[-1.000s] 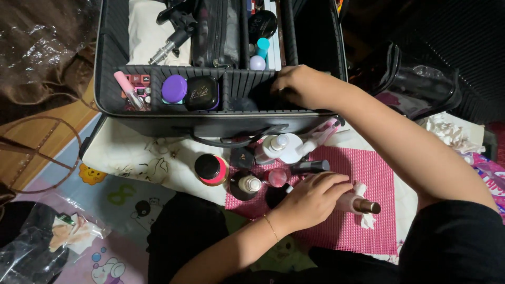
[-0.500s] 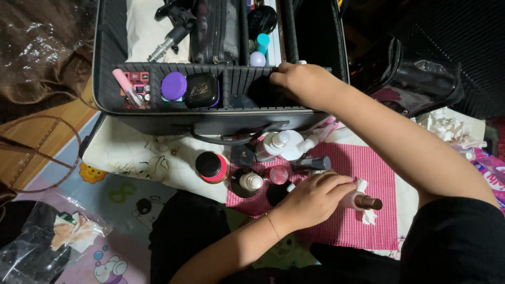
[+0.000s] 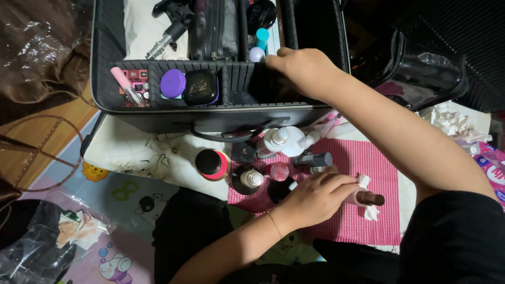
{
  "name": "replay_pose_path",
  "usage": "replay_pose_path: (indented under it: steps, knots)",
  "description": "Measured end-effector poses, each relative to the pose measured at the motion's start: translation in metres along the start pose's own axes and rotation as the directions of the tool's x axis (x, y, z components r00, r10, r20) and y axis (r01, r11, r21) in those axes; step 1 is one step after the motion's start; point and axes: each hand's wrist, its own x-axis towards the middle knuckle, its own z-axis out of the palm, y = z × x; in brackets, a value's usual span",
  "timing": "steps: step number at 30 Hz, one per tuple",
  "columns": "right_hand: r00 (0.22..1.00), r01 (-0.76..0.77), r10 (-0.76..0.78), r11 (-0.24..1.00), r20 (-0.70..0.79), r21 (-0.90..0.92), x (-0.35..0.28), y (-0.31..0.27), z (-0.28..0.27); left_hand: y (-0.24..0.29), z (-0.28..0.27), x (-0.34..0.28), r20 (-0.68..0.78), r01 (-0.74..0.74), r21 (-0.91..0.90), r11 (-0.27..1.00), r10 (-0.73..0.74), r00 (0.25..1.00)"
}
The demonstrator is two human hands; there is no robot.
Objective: The person sits on the floor and wipes various cosmetic bottles and tubes with a tissue. They then place the cleaned items into a black makeup case, arranging them in the compartments.
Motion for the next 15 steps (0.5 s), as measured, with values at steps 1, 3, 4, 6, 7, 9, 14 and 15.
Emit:
replay_pose_path:
  steps: [1,3,4,6,7,9,14,15]
  knots:
    - [1.000,-0.001,0.001,1.000,0.002,0.001,0.000,-0.001,0.002,0.001,0.000,0.000,0.000,0.002,-0.002,1.000,-0.002,1.000]
    - [0.999,0.000,0.004,0.995,0.038,-0.097,0.000,-0.004,0.004,0.001,-0.001,0.000,0.007,0.007,-0.006,1.000,-0.007,1.000]
    - [0.999,0.000,0.003,0.995,0.036,-0.099,0.001,-0.004,0.002,0.001,-0.001,0.000,0.006,0.006,-0.004,1.000,-0.006,1.000]
    - [0.999,0.015,-0.010,0.990,0.037,-0.142,0.000,-0.004,-0.002,0.002,-0.001,-0.002,0.013,0.014,-0.016,1.000,-0.013,1.000]
    - [0.999,0.016,-0.011,0.990,0.039,-0.142,-0.002,-0.004,-0.004,0.002,-0.001,-0.002,0.011,0.014,-0.017,1.000,-0.014,1.000]
    - [0.999,0.044,-0.045,0.998,-0.028,-0.034,-0.006,-0.004,-0.009,0.004,-0.002,-0.002,-0.001,0.016,0.004,1.000,-0.016,1.000]
    - [0.996,0.057,-0.057,0.998,-0.066,-0.016,-0.007,-0.007,-0.012,0.003,0.002,-0.003,0.011,0.012,0.012,1.000,-0.012,1.000]
    - [0.995,0.066,-0.067,0.998,-0.075,-0.016,-0.006,-0.006,-0.010,0.002,0.003,-0.004,0.016,0.021,0.001,1.000,-0.021,1.000]
